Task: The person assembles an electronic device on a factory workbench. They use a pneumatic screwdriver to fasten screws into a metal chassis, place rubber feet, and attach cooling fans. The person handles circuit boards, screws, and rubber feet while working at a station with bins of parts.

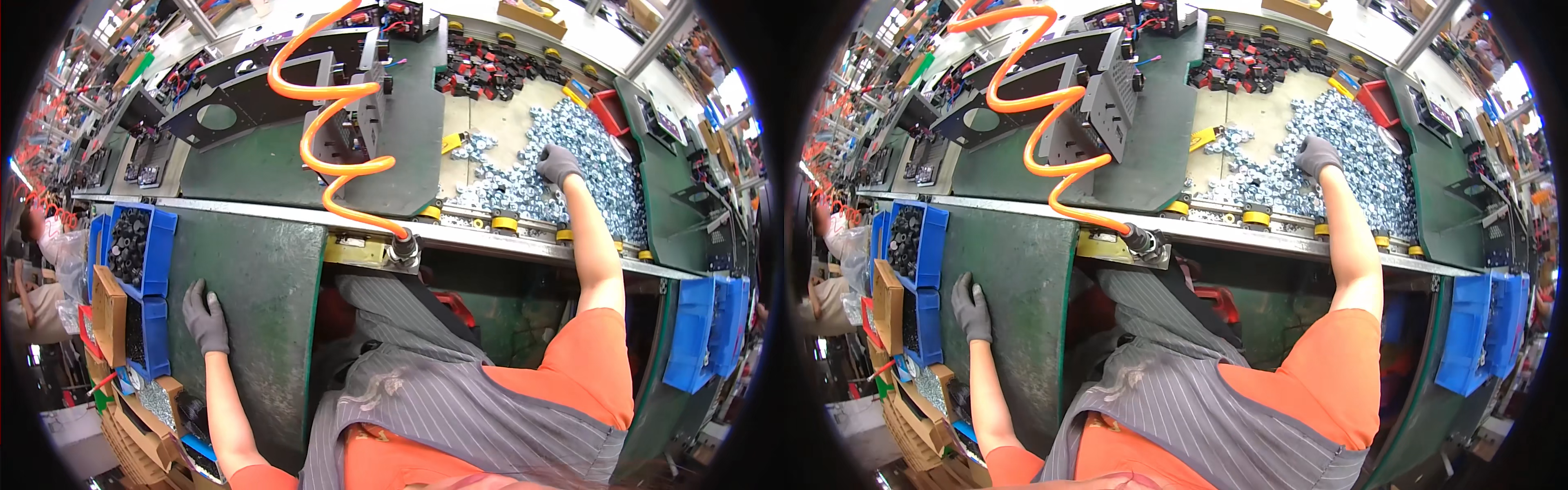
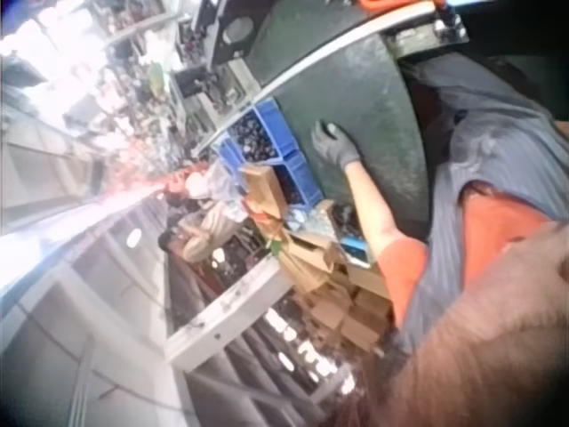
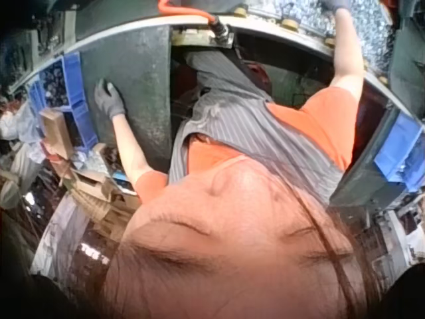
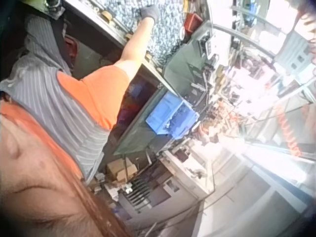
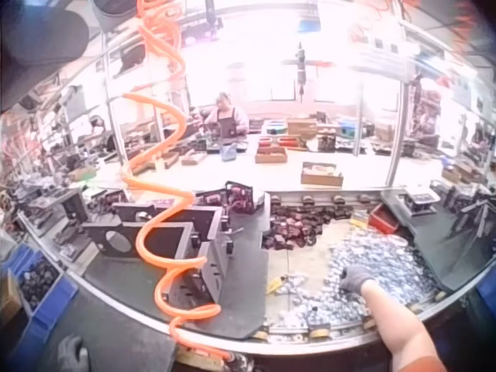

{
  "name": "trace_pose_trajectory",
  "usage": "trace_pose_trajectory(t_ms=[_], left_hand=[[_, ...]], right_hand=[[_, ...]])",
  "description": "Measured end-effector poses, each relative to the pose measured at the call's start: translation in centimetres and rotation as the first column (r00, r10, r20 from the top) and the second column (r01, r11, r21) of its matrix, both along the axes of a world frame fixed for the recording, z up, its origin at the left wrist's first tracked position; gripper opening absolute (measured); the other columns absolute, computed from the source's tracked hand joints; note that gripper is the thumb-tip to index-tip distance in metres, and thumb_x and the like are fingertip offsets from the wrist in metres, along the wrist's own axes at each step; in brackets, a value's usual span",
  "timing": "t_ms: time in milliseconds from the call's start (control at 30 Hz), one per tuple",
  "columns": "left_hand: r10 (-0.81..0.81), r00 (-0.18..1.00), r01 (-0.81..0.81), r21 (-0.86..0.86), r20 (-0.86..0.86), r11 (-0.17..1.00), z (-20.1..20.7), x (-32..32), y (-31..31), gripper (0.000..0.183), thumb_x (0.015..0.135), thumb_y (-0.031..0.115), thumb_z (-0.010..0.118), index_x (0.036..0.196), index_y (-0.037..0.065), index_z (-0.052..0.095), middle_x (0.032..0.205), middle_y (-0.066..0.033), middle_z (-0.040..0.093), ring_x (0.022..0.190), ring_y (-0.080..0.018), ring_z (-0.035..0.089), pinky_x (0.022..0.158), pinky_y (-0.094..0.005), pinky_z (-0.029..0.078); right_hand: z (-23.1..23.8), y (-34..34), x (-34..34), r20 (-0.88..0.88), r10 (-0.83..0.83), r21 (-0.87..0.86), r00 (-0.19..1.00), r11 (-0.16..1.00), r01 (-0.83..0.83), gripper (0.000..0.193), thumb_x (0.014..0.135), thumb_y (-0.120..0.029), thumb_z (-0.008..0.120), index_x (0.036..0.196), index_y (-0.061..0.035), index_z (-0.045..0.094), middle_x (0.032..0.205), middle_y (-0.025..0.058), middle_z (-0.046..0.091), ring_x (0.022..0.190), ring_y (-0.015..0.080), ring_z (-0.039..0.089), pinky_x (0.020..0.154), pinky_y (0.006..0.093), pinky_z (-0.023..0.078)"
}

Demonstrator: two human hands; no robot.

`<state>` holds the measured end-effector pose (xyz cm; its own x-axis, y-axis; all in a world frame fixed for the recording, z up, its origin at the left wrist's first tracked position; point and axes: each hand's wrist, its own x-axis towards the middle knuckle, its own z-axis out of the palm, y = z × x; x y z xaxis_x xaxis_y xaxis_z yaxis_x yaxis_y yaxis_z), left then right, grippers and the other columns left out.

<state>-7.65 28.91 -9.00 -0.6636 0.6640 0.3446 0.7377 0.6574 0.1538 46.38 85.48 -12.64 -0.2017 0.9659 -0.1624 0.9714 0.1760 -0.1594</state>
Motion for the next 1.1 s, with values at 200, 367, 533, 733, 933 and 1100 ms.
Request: trace_pose_trajectory(t_ms=[200,367,533,733,933,1100], left_hand=[[0.031,1.0,-0.031,-0.012,-0.007,0.999,0.1,0.2,0.2,0.036,0.094,0.022,0.055,0.126,0.007,0.061,0.132,-0.016,0.056,0.126,-0.0333,0.049,0.108,-0.0434,0.037],[0.042,0.999,-0.042,0.0,0.009,0.999,0.4,0.4,0.6,0.035,0.093,0.02,0.056,0.125,0.007,0.061,0.131,-0.0157,0.056,0.125,-0.0331,0.05,0.108,-0.0426,0.038],[0.053,0.999,-0.053,-0.005,-0.002,0.999,0.6,0.5,0.8,0.033,0.092,0.018,0.056,0.122,0.007,0.062,0.13,-0.0154,0.057,0.124,-0.0329,0.05,0.107,-0.0426,0.038],[0.058,0.998,-0.058,-0.006,-0.017,0.998,0.7,0.7,0.8,0.032,0.091,0.018,0.057,0.12,0.006,0.062,0.127,-0.0147,0.058,0.123,-0.0328,0.05,0.107,-0.0428,0.038],[0.053,0.998,-0.053,0.001,-0.021,0.999,0.8,0.5,1.1,0.032,0.091,0.019,0.057,0.12,0.007,0.062,0.126,-0.0145,0.059,0.122,-0.0332,0.051,0.106,-0.043,0.038],[0.046,0.999,-0.046,0.002,-0.029,0.999,0.4,0.8,0.7,0.032,0.091,0.02,0.057,0.119,0.007,0.061,0.126,-0.015,0.059,0.121,-0.0336,0.051,0.105,-0.0437,0.039]], right_hand=[[-1.5,4.2,0.0,-0.885,-0.459,-0.439,-0.079,0.879,-0.186,0.023,0.081,-0.009,0.05,0.1,-0.0011,0.061,0.094,0.0149,0.061,0.091,0.0272,0.064,0.075,0.0389,0.057],[-2.0,9.4,-3.8,-0.736,-0.642,-0.484,-0.215,0.721,-0.496,0.035,0.089,-0.03,0.062,0.112,-0.004,0.057,0.088,0.0124,0.061,0.076,0.0237,0.063,0.061,0.0331,0.053],[-3.0,11.9,-11.1,-0.532,-0.332,-0.054,0.779,0.931,0.36,0.105,0.064,-0.063,0.081,0.143,-0.0079,0.039,0.109,0.0166,0.062,0.088,0.027,0.064,0.069,0.0343,0.053],[-1.6,10.4,-14.6,-0.173,-0.342,-0.032,0.924,0.939,0.342,0.102,0.08,-0.07,0.059,0.148,-0.0007,0.028,0.134,0.029,0.055,0.125,0.0414,0.055,0.104,0.045,0.042],[-2.1,8.1,-12.9,-0.241,-0.206,0.047,0.948,0.974,0.223,0.085,0.079,-0.062,0.067,0.132,0.0013,0.05,0.122,0.0273,0.063,0.113,0.0393,0.062,0.098,0.0417,0.047],[-0.5,5.8,-11.8,-0.582,-0.121,-0.04,0.804,0.992,0.12,0.068,0.077,-0.055,0.076,0.115,0.0001,0.064,0.104,0.0203,0.07,0.099,0.0281,0.067,0.088,0.0355,0.05]])
